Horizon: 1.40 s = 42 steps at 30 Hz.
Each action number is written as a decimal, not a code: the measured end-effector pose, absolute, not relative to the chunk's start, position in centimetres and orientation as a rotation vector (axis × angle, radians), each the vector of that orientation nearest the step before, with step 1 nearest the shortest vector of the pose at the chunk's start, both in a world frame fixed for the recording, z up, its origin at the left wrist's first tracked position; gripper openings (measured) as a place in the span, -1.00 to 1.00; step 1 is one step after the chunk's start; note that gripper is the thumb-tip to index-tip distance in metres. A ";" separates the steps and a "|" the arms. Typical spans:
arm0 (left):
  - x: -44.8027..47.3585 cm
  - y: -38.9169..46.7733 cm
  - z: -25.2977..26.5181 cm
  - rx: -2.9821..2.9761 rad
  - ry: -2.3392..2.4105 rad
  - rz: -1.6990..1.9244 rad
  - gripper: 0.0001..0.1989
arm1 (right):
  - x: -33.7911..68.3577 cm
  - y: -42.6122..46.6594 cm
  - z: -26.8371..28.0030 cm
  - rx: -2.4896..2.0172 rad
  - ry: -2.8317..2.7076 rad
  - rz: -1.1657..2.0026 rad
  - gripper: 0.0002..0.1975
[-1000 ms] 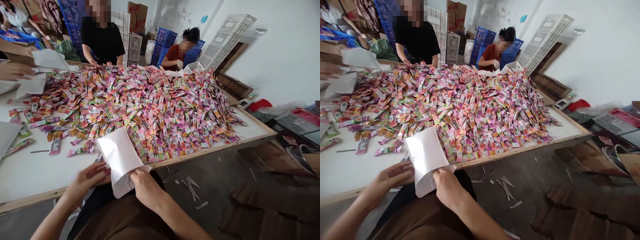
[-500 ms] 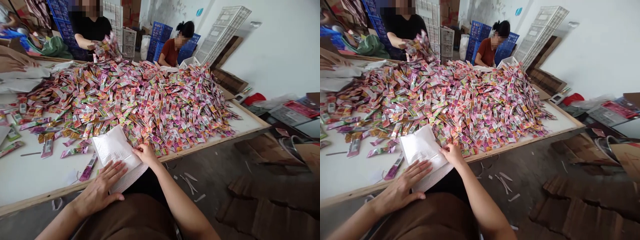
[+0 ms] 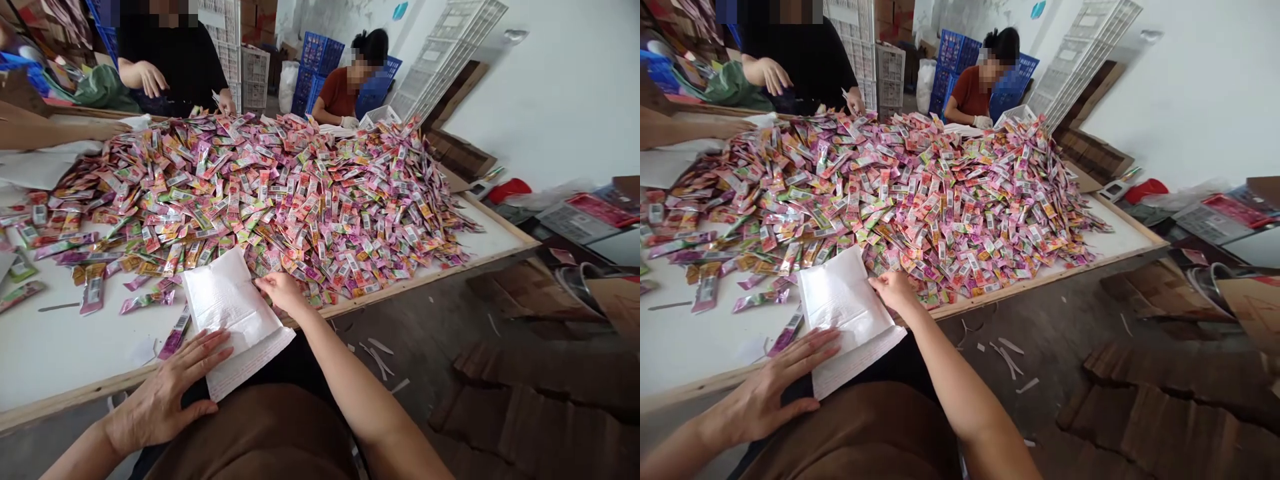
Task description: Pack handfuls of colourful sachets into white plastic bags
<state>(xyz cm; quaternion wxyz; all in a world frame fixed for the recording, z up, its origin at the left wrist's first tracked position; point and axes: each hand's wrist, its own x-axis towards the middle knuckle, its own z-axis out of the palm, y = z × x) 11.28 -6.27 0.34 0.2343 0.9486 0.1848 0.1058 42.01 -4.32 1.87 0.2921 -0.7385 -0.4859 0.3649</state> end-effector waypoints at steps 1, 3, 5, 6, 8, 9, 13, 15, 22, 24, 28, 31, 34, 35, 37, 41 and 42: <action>11.0 -6.4 0.3 2.629 0.525 0.287 -0.21 | 41.4 -3.7 1.8 -1.994 -1.346 0.979 -0.76; 10.4 -6.6 0.0 2.682 0.537 0.271 -0.28 | 40.6 -2.8 1.6 -2.075 -1.398 0.932 -0.79; 10.2 -6.8 -0.6 2.756 0.498 0.295 -0.32 | 40.2 -2.7 1.4 -2.146 -1.387 0.834 -0.86; 10.3 -6.9 -1.0 2.799 0.480 0.333 -0.33 | 40.2 -3.0 1.5 -2.172 -1.388 0.787 -0.88; 10.9 -7.1 -1.7 2.867 0.453 0.450 -0.34 | 40.2 -3.9 2.0 -2.225 -1.403 0.699 -0.91; 11.3 -7.1 -2.1 2.880 0.452 0.514 -0.37 | 40.1 -4.4 2.3 -2.240 -1.420 0.640 -0.95; 12.5 -7.4 -3.0 2.796 0.538 0.700 -0.45 | 38.5 -6.1 3.4 -1.962 -1.762 0.372 -0.77; 12.4 -7.3 -3.0 2.738 0.500 0.703 -0.42 | 37.9 -6.6 3.0 -1.689 -1.989 0.466 -0.80; 10.8 -6.6 -2.9 2.725 0.402 0.627 -0.35 | 40.6 -8.8 2.2 -1.609 -1.907 0.949 -0.80; 11.0 -6.8 -3.1 2.714 0.371 0.640 -0.40 | 41.2 -10.2 3.3 -1.547 -1.891 1.015 -0.79; 12.1 -7.9 -3.4 2.510 0.482 0.748 -0.56 | 39.6 -12.8 4.7 -1.411 -1.867 1.175 -0.83; 13.0 -8.9 -3.1 2.278 0.787 0.851 -0.64 | 36.7 -13.5 4.1 -1.339 -1.867 1.165 -0.87; 13.3 -9.4 -2.8 2.095 0.918 0.932 -0.59 | 34.3 -13.4 2.9 -1.287 -1.884 1.164 -0.73; 13.3 -9.5 -2.7 2.060 0.919 0.939 -0.58 | 33.7 -13.3 2.5 -1.260 -1.873 1.191 -0.71; 13.2 -9.7 -2.8 2.003 0.920 0.918 -0.57 | 33.0 -13.0 1.8 -1.211 -1.809 1.274 -0.81; 13.1 -9.6 -3.1 1.957 0.925 0.922 -0.56 | 31.7 -12.7 1.4 -1.220 -1.681 1.310 -0.93; 13.2 -9.5 -3.1 1.986 0.909 0.937 -0.55 | 31.5 -12.6 1.6 -1.225 -1.660 1.282 -0.91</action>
